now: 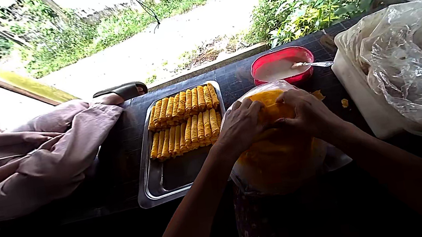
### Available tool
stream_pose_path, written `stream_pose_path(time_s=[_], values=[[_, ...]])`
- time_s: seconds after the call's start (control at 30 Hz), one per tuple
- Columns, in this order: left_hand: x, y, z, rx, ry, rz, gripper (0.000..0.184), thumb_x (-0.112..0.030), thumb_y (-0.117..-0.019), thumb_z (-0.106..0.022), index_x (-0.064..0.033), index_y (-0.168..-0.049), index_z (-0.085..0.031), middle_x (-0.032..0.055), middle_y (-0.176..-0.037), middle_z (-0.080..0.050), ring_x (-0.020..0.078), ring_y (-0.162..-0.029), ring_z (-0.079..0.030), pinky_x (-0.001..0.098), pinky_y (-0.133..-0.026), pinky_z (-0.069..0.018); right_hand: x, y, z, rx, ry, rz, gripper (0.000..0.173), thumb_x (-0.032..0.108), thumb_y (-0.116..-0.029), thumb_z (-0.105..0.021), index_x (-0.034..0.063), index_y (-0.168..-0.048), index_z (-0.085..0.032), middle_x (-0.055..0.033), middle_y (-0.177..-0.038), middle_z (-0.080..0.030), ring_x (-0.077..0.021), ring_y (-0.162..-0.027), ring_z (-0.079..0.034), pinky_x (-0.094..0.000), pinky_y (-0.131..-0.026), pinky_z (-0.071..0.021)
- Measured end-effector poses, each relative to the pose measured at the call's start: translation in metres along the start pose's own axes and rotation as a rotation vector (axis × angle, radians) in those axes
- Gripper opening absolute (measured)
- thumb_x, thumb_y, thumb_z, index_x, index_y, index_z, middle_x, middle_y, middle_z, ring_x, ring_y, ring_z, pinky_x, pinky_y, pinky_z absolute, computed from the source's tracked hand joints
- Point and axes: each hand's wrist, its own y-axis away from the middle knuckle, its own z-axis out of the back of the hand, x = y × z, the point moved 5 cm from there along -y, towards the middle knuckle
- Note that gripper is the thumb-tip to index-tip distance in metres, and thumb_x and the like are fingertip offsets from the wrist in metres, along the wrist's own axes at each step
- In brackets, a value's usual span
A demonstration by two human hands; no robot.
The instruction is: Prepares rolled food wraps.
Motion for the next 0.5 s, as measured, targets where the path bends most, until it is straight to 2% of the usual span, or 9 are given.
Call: stream_pose_path(time_s=[0.07,0.13,0.27,0.37,0.43,0.5], values=[[-0.004,0.004,0.001,0.036,-0.004,0.005,0.050,-0.042,-0.0919,-0.074,-0.0059,-0.126,-0.067,0.0157,-0.109,-0.066,0.0371,-0.107,-0.061,0.0556,-0.086,-0.0495,0.001,0.005,0.003,0.022,-0.023,0.007,0.048,0.034,-0.0823,-0.084,0.0030,-0.115,-0.068,-0.0145,-0.103,-0.067,-0.0329,-0.102,-0.064,-0.0547,-0.090,-0.0504],[-0.007,0.002,0.005,0.079,-0.017,0.007,0.048,-0.039,-0.0932,-0.074,-0.0048,-0.126,-0.067,0.0170,-0.110,-0.066,0.0379,-0.108,-0.062,0.0554,-0.088,-0.0503,0.001,0.004,0.007,0.046,-0.027,0.011,0.046,0.033,-0.0837,-0.083,0.0027,-0.114,-0.068,-0.0151,-0.103,-0.068,-0.0330,-0.101,-0.065,-0.0536,-0.089,-0.0514],[-0.002,-0.016,0.009,0.129,-0.012,-0.046,0.035,-0.030,-0.0994,-0.068,-0.0006,-0.119,-0.068,0.0185,-0.105,-0.069,0.0363,-0.102,-0.065,0.0496,-0.089,-0.0524,0.003,-0.003,0.004,0.042,0.049,0.016,0.033,0.030,-0.0955,-0.073,-0.0003,-0.110,-0.068,-0.0162,-0.094,-0.066,-0.0334,-0.091,-0.066,-0.0523,-0.081,-0.0531],[0.002,-0.012,0.001,0.005,-0.074,-0.154,0.033,-0.030,-0.0954,-0.072,-0.0019,-0.113,-0.068,0.0154,-0.099,-0.069,0.0339,-0.096,-0.066,0.0478,-0.084,-0.0550,0.002,0.005,-0.005,-0.059,0.128,0.076,0.036,0.035,-0.0958,-0.068,0.0015,-0.110,-0.070,-0.0167,-0.096,-0.066,-0.0373,-0.095,-0.066,-0.0558,-0.082,-0.0528],[0.000,0.002,-0.008,-0.095,-0.138,-0.194,0.041,-0.038,-0.0951,-0.070,-0.0041,-0.119,-0.069,0.0145,-0.101,-0.067,0.0341,-0.096,-0.065,0.0496,-0.080,-0.0535,0.003,0.016,-0.008,-0.096,0.154,0.114,0.042,0.044,-0.0962,-0.064,0.0055,-0.112,-0.071,-0.0147,-0.102,-0.066,-0.0366,-0.099,-0.064,-0.0543,-0.080,-0.0517],[-0.004,0.018,-0.015,-0.151,-0.187,-0.182,0.046,-0.044,-0.0989,-0.061,-0.0082,-0.127,-0.068,0.0147,-0.109,-0.066,0.0349,-0.104,-0.063,0.0503,-0.082,-0.0504,0.004,0.026,-0.008,-0.098,0.167,0.139,0.046,0.049,-0.0974,-0.059,0.0085,-0.115,-0.071,-0.0137,-0.109,-0.066,-0.0359,-0.104,-0.063,-0.0528,-0.081,-0.0508]])
